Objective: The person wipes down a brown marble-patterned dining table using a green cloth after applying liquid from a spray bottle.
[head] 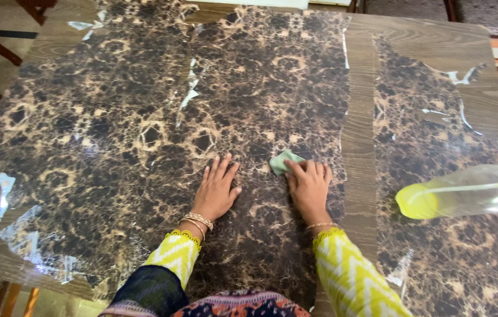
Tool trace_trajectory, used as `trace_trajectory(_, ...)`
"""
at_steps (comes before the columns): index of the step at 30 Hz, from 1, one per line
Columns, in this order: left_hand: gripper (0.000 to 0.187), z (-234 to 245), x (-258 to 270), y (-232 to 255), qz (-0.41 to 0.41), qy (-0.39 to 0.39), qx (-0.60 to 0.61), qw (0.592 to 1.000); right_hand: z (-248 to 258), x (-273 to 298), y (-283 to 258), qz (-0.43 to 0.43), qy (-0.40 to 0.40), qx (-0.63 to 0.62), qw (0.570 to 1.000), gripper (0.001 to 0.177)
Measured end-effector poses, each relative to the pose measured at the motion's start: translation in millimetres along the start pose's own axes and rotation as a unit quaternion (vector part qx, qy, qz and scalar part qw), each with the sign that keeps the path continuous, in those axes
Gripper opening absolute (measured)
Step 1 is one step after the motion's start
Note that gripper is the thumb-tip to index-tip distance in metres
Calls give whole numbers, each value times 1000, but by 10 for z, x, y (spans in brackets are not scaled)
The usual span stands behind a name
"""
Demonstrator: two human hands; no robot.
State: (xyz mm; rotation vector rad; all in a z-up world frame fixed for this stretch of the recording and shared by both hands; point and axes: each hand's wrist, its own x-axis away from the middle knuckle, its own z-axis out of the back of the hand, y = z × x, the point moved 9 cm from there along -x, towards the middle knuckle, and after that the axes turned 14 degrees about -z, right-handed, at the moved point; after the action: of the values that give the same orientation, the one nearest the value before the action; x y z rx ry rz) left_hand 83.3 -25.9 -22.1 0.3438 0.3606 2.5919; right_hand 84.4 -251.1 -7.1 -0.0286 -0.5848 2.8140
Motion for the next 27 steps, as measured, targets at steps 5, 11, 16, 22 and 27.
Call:
trace_trajectory(5, 71, -281, 19, -121, 18, -91, -36, 995, -99, 16, -505, 177, 26, 58, 982, 34)
trace_trajectory(11, 72, -331, 23, -161, 23, -107, -30, 993, 44, 416, -443, 331, 87, 9, 940, 34)
trace_trajectory(16, 72, -329, 20, -140, 16, -112, -25, 993, 197, -69, 330, 143, 34, 60, 987, 29)
trace_trajectory(22, 71, -338, 28, -147, 24, -118, -27, 992, 9, -707, 557, 34, 64, -50, 996, 45)
trace_trajectory(27, 71, -321, 38, -145, 19, -109, -19, 994, -193, -499, 198, 110, 39, -60, 991, 45)
